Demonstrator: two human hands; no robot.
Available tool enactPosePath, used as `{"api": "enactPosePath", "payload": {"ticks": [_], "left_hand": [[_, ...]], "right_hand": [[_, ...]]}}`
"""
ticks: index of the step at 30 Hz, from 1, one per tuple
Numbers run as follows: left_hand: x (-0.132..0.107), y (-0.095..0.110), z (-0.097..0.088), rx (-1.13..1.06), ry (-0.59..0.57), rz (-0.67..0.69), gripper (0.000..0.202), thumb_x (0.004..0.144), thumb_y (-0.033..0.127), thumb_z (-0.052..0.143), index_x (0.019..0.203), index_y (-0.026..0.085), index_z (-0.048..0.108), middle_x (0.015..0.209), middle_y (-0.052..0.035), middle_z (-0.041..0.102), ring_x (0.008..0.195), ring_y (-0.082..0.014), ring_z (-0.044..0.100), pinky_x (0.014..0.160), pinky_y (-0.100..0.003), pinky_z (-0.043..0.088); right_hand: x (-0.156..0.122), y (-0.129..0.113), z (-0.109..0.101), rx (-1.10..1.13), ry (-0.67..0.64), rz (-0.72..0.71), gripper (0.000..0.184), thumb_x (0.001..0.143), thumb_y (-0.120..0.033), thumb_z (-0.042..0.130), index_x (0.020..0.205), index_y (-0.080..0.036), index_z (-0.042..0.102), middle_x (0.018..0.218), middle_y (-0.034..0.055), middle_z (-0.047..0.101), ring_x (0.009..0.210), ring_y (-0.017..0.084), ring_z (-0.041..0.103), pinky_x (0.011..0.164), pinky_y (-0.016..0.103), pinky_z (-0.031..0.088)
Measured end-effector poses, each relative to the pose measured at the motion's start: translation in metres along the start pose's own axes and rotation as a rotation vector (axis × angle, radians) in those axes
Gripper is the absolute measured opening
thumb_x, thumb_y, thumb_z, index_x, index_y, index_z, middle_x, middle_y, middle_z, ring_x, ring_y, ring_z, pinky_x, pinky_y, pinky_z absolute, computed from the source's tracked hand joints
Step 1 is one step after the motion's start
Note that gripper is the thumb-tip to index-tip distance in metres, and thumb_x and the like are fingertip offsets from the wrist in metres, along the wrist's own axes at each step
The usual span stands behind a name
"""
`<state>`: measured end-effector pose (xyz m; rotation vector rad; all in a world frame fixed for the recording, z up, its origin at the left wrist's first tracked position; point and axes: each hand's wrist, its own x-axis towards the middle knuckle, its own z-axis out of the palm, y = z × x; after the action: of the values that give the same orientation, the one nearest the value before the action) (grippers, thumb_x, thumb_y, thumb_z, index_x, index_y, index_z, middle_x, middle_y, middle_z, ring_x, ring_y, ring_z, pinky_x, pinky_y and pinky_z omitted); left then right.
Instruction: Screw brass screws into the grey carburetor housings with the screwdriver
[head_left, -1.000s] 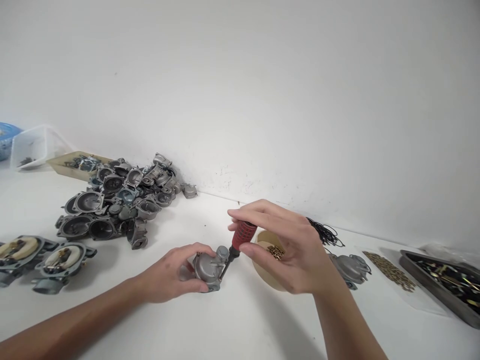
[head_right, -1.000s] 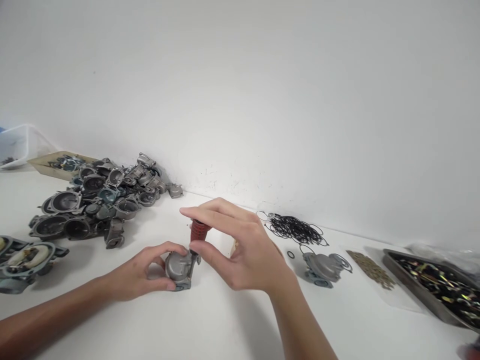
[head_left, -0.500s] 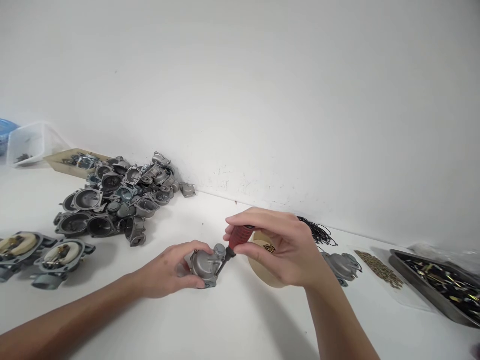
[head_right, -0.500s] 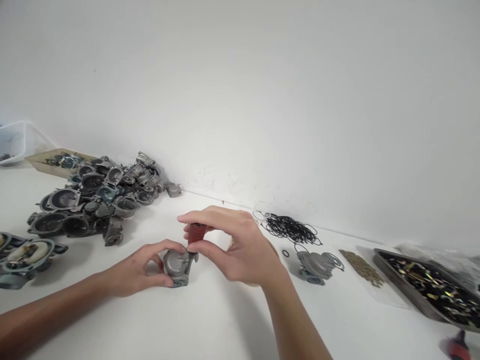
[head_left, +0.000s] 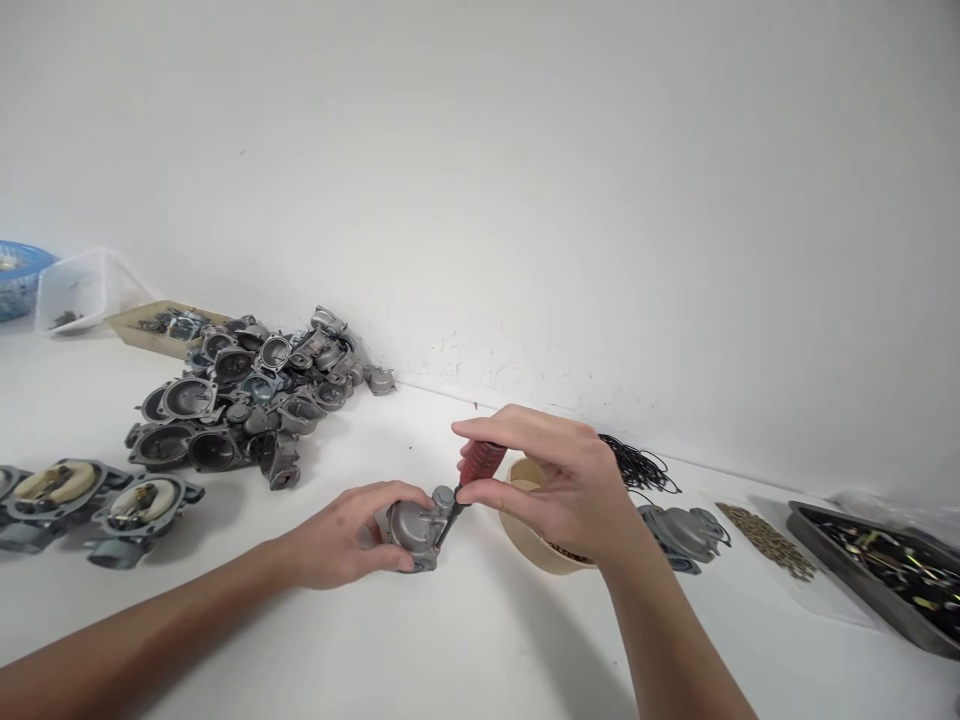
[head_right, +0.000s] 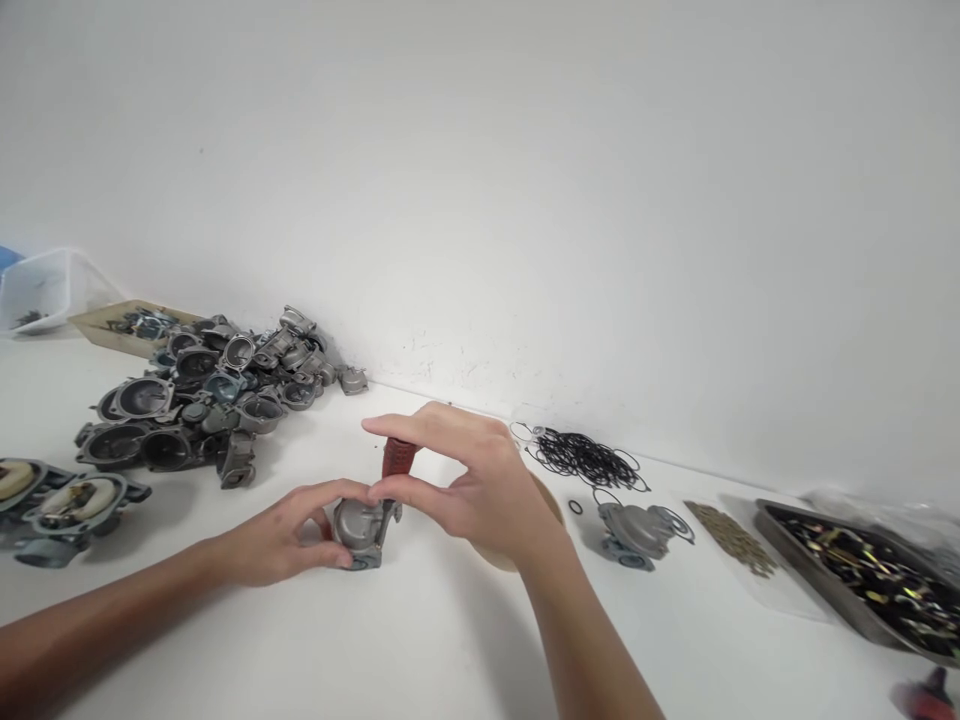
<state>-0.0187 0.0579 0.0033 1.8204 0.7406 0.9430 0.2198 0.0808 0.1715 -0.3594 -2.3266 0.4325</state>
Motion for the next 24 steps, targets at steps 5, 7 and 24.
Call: {"api": "enactPosePath", "payload": {"ticks": [5,7,24], "left_hand": [[0.000,0.005,0.006,0.236,0.073,-0.010,0.062,0.082,0.037,0.090,0.135,0.031,0.060,0.137,-0.0051,0.071,0.110,-0.0278,0.070,0.093,-0.039,0.057],[0.000,0.008,0.009,0.276,0.101,-0.039,0.060,0.080,0.033,0.091,0.131,0.031,0.059,0.128,-0.0021,0.075,0.103,-0.0259,0.070,0.093,-0.039,0.056],[0.001,0.010,0.008,0.214,0.083,-0.005,0.046,0.087,0.033,0.082,0.126,0.030,0.059,0.115,0.0012,0.076,0.086,-0.0191,0.066,0.074,-0.028,0.050]], "right_hand": [[0.000,0.001,0.007,0.024,-0.025,0.039,0.046,0.095,-0.014,0.080,0.138,-0.030,0.071,0.102,0.0009,0.079,0.090,0.015,0.075,0.087,0.035,0.067],[0.000,0.000,0.008,0.107,-0.053,0.016,0.047,0.099,-0.009,0.072,0.142,-0.027,0.069,0.106,0.0034,0.079,0.091,0.016,0.076,0.091,0.039,0.069],[-0.001,-0.001,0.000,0.214,-0.130,0.049,0.042,0.100,-0.008,0.067,0.137,-0.027,0.070,0.110,0.0046,0.080,0.089,0.016,0.077,0.083,0.034,0.068]]}}
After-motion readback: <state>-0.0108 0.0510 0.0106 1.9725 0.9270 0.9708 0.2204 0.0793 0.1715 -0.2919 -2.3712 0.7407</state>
